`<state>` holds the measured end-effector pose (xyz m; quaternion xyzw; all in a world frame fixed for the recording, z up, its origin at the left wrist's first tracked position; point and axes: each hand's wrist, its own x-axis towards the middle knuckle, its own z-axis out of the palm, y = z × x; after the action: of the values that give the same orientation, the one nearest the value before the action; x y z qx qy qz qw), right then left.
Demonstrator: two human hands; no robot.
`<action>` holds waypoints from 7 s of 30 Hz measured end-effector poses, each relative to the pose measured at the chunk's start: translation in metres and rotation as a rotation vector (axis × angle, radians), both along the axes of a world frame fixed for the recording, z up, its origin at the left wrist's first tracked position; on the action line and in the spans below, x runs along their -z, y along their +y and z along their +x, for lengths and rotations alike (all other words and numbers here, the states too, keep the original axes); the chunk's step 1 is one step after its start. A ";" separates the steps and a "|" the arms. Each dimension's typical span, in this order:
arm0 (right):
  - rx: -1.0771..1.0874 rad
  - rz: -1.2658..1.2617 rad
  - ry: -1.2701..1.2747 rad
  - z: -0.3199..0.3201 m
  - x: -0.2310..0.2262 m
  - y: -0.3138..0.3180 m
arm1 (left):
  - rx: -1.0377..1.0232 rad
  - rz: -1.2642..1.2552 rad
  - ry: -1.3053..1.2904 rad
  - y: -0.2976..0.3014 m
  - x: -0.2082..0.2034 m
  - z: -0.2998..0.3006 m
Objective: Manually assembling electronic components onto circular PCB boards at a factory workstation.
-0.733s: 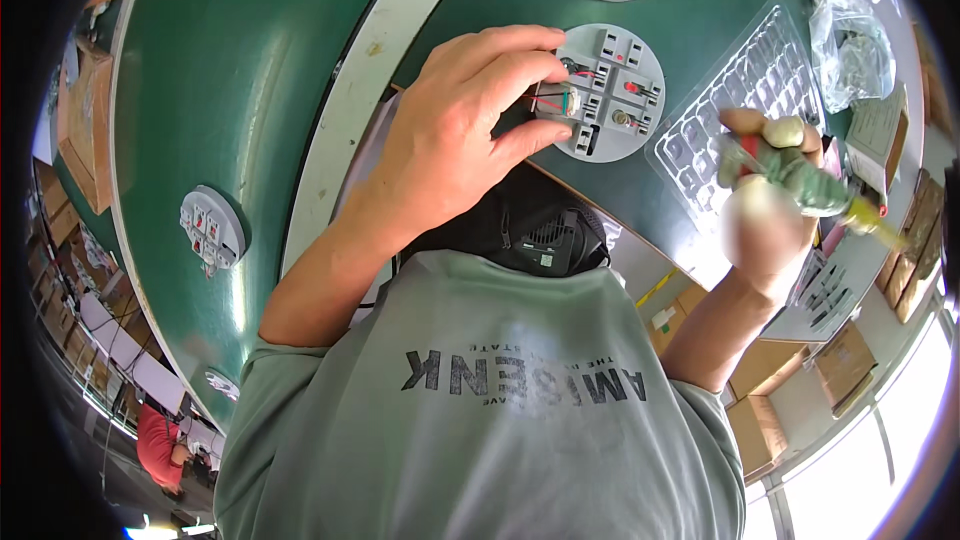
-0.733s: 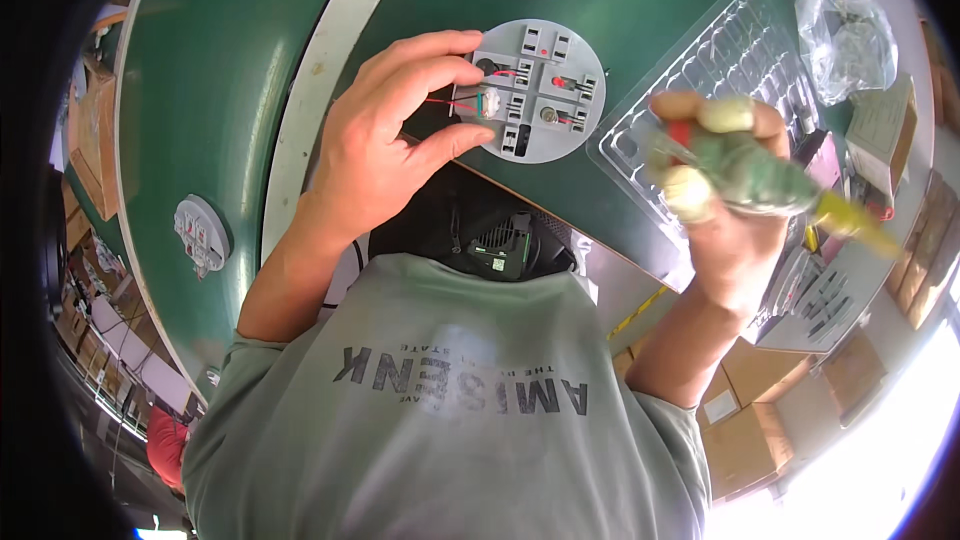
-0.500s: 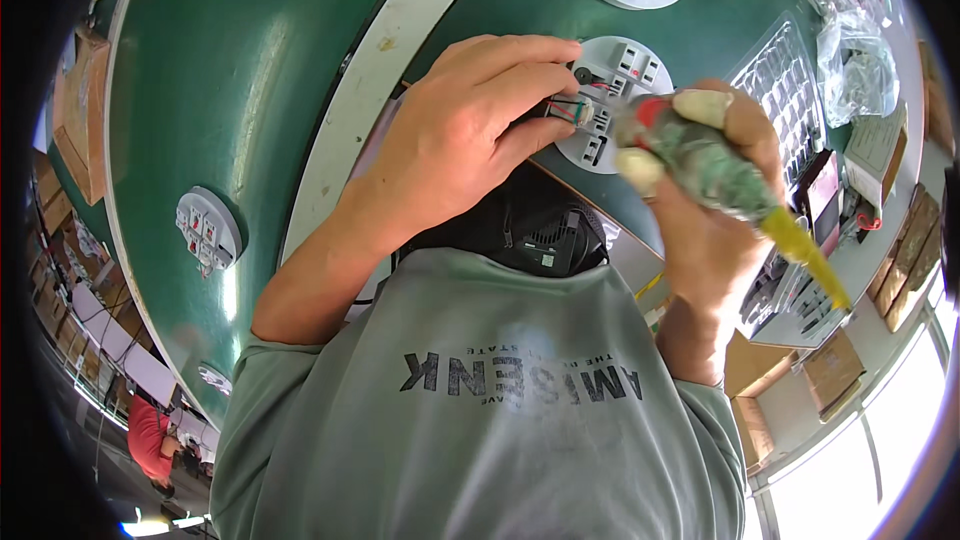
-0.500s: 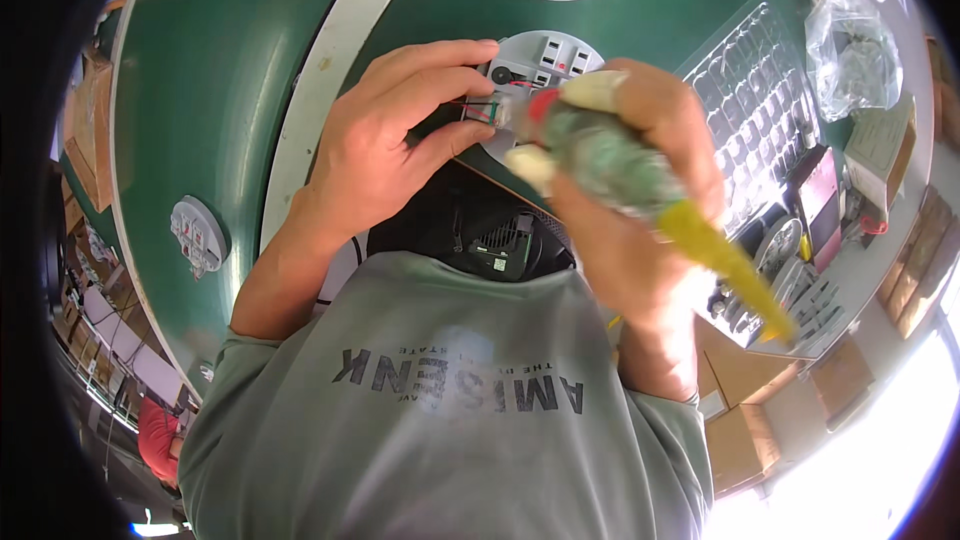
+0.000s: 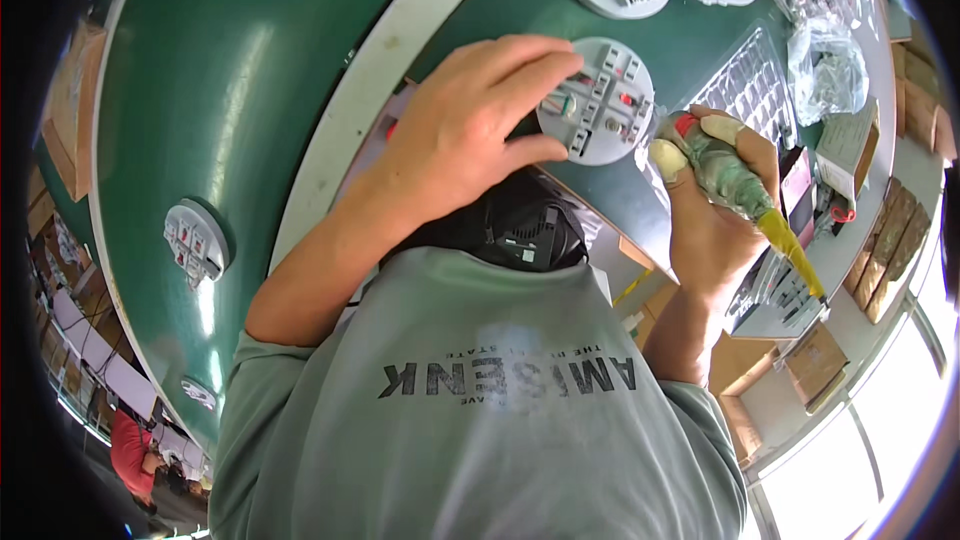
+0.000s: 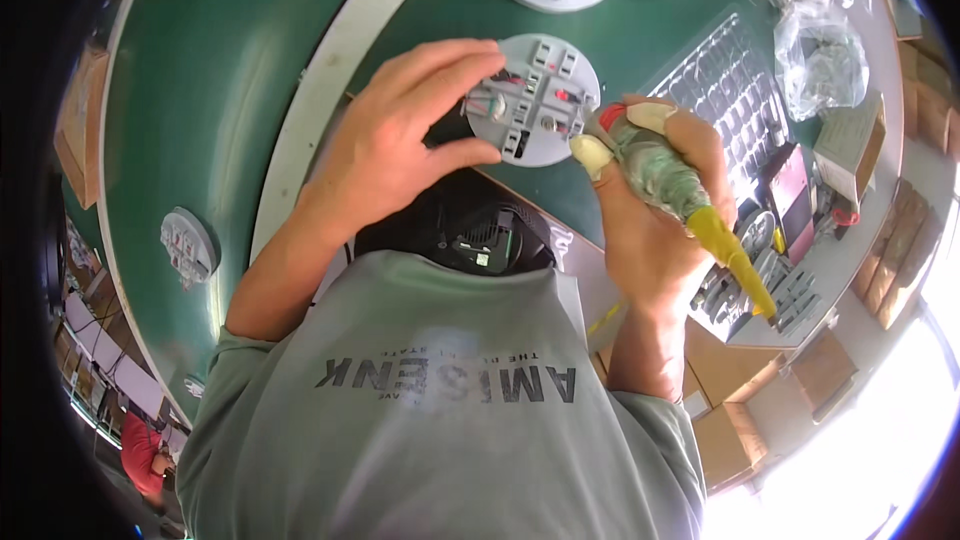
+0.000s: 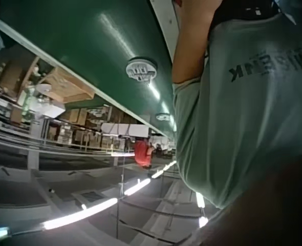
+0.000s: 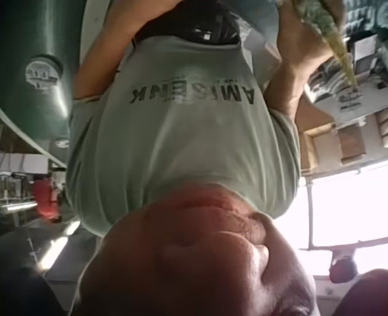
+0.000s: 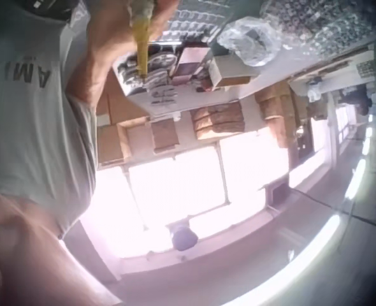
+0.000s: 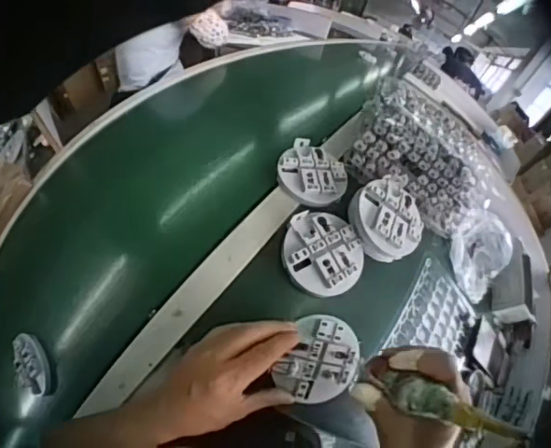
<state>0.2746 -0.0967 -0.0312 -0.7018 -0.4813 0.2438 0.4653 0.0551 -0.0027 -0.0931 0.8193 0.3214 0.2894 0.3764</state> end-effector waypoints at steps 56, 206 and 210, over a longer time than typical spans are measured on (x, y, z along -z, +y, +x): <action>0.201 -0.794 -1.128 0.386 0.131 0.212 | -0.009 0.278 0.078 0.025 0.008 -0.038; -0.662 0.058 -1.046 0.129 -0.061 0.315 | -0.369 0.233 0.108 0.040 0.035 0.016; -0.642 0.278 -0.896 0.100 -0.056 0.292 | -0.376 0.222 0.110 0.048 0.035 0.016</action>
<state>0.3747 0.1955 0.0243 -0.4872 -0.8485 -0.0141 0.2061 0.0716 0.0457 -0.1281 0.7961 0.4546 0.3429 0.2052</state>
